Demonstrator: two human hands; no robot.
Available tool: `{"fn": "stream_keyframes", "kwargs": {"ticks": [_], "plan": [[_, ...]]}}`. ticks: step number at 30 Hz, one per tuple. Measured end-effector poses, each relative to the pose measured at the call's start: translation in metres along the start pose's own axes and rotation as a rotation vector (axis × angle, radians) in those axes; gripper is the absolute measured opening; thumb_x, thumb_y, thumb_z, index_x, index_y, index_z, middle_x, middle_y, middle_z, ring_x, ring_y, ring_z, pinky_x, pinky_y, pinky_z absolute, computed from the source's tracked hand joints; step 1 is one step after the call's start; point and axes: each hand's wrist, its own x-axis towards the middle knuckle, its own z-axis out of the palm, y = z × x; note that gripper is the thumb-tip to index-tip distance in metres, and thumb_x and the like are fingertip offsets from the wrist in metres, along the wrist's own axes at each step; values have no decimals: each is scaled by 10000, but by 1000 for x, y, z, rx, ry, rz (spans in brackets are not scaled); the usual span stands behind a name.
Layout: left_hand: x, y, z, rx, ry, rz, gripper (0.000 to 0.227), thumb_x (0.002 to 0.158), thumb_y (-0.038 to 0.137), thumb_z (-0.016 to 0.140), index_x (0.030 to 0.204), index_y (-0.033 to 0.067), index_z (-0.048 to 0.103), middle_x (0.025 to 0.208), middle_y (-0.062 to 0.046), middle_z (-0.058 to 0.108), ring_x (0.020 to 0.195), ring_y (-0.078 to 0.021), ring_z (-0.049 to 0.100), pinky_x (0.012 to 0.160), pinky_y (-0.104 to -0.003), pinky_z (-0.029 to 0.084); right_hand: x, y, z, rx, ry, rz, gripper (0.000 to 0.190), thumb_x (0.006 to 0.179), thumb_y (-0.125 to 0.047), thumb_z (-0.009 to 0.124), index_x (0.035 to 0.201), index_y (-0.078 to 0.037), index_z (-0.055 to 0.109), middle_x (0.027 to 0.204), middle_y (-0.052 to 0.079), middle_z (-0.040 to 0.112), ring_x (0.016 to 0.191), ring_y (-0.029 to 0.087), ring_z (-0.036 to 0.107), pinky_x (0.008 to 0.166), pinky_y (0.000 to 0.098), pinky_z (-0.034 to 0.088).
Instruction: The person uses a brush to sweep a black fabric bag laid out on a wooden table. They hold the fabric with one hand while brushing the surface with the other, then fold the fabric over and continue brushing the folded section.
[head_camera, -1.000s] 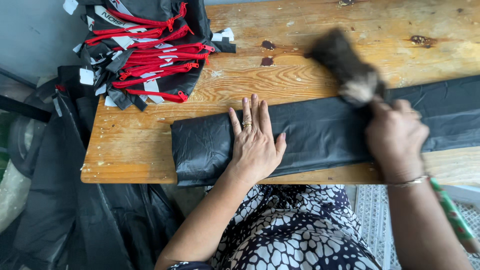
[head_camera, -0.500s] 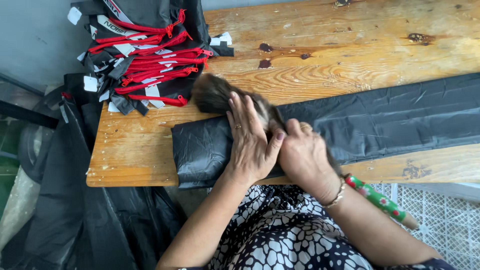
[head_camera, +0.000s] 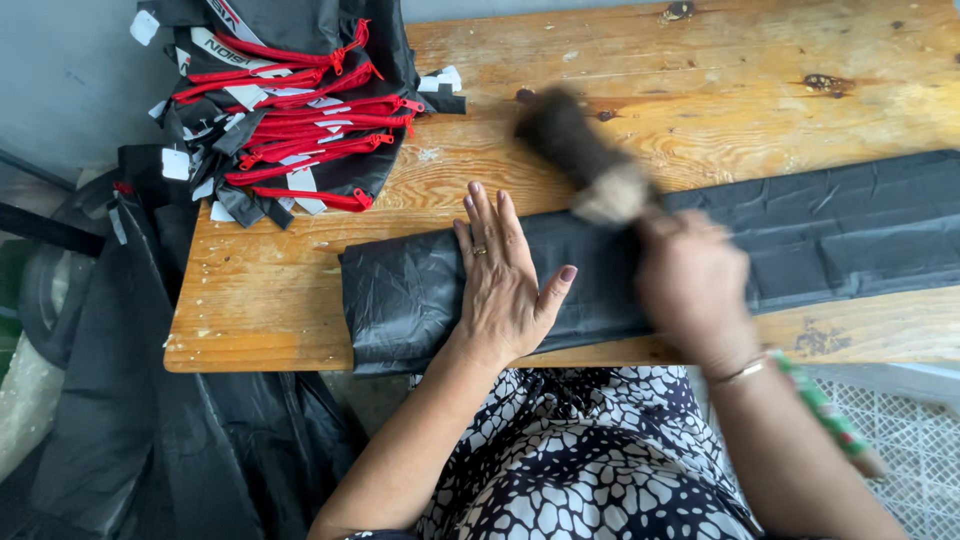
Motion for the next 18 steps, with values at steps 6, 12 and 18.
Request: {"fn": "stream_keyframes", "kwargs": {"ticks": [6,12,18], "plan": [[0,-3,-3,-56,-11,29,1000,1021,653,306,1614,-89,-10,1631,-443,-100,1535,-612,-48,1222,-709,11,-13,-68,-18,416,-46,-195,381,928,-245,503,1246,-274,710,914,59,602,839,385,711,645,474,608],[4,8,-14,94,-181,-10,908,1025,649,292,1596,-55,230,1648,-403,25,1545,-565,7,1201,-706,-56,-11,45,51,-179,124,-72,336,962,-327,581,1240,-429,739,922,-18,626,804,255,716,569,349,580],[6,13,-15,244,-307,-15,769,998,536,424,1560,13,381,1654,-335,180,1541,-548,81,1174,-751,-83,-14,116,107,-292,25,148,371,1042,-323,507,1319,-439,726,956,30,631,759,288,674,636,398,493]]}}
